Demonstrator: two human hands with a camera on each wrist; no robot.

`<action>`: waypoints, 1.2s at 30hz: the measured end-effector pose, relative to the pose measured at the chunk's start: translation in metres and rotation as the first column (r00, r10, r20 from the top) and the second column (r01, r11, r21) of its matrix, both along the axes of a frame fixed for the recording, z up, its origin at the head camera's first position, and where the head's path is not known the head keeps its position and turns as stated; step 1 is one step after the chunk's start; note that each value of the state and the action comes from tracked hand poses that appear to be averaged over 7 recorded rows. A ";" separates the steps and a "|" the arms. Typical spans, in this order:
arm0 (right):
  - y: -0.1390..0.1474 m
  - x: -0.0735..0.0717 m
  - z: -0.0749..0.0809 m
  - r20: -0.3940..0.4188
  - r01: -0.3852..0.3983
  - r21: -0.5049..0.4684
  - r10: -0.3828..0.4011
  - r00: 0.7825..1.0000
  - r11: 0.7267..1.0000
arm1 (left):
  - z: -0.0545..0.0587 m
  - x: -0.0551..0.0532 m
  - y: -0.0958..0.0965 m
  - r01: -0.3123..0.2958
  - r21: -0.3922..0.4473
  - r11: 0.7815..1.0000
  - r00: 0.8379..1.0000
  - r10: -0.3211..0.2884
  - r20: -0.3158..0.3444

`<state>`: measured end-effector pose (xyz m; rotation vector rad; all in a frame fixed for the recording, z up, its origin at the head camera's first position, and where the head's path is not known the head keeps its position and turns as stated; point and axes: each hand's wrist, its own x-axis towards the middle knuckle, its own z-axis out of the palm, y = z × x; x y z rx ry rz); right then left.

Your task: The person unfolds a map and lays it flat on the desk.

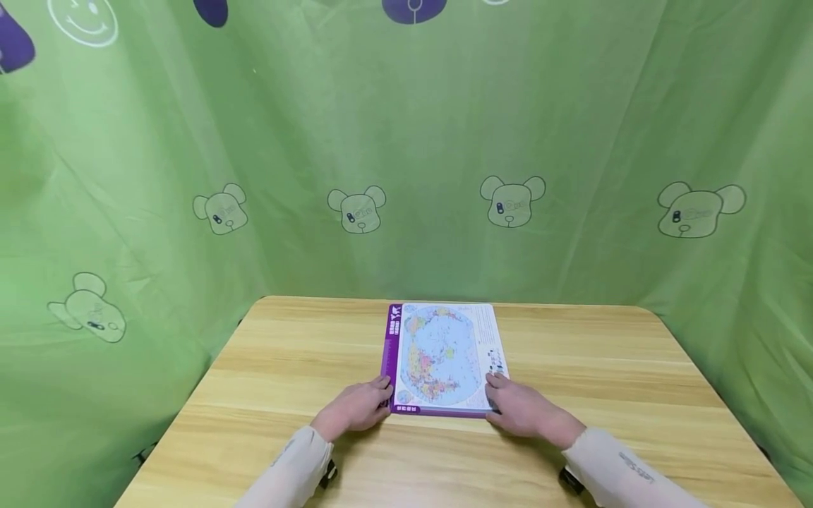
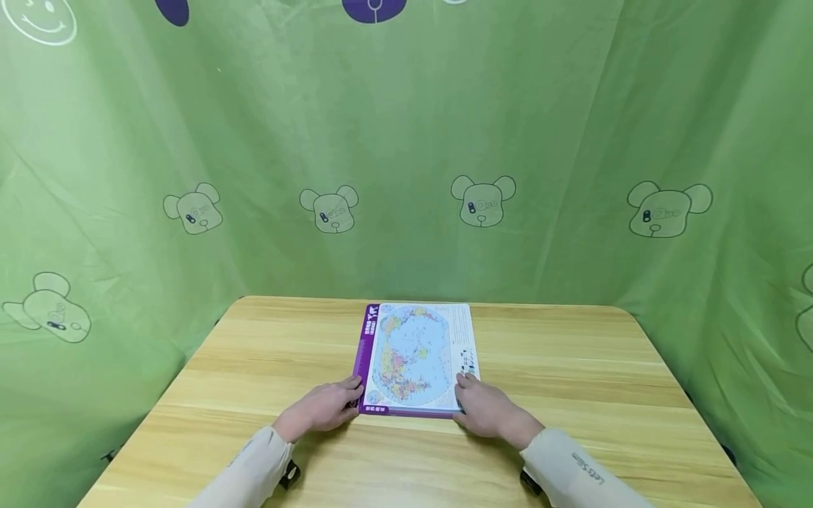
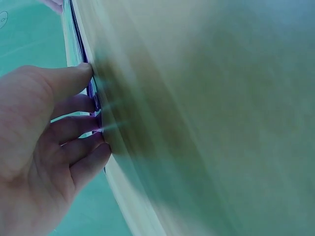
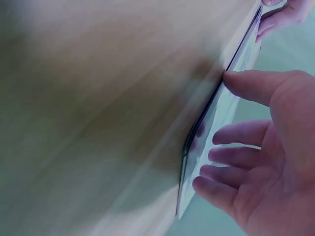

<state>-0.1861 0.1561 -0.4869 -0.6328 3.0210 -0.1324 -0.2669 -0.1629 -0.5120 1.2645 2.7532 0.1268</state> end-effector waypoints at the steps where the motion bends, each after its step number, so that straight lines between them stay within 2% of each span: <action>1: -0.002 -0.001 0.000 -0.013 -0.021 0.004 0.021 1.000 1.000 | 0.000 0.000 0.000 0.000 -0.004 1.000 1.000 0.000 0.000; 9: -0.022 -0.010 0.000 -0.033 -0.133 0.030 0.134 0.990 0.991 | -0.001 -0.001 0.002 0.000 -0.014 1.000 1.000 0.001 0.004; 15: -0.039 -0.017 0.003 0.017 -0.150 0.034 0.150 0.989 0.988 | -0.003 -0.002 0.002 0.008 -0.017 1.000 1.000 -0.008 -0.005; 22: -0.054 -0.025 0.001 -0.003 -0.198 0.035 0.198 0.980 0.980 | -0.003 -0.003 0.001 0.008 -0.014 1.000 1.000 -0.008 -0.002; 30: -0.066 -0.033 -0.003 -0.022 -0.218 0.078 0.220 0.975 0.973 | 0.000 -0.002 0.002 -0.001 -0.009 1.000 1.000 0.001 0.008; 36: -0.077 -0.037 -0.005 -0.022 -0.238 0.071 0.240 0.970 0.969 | -0.002 -0.002 0.001 -0.001 -0.018 1.000 1.000 0.001 0.005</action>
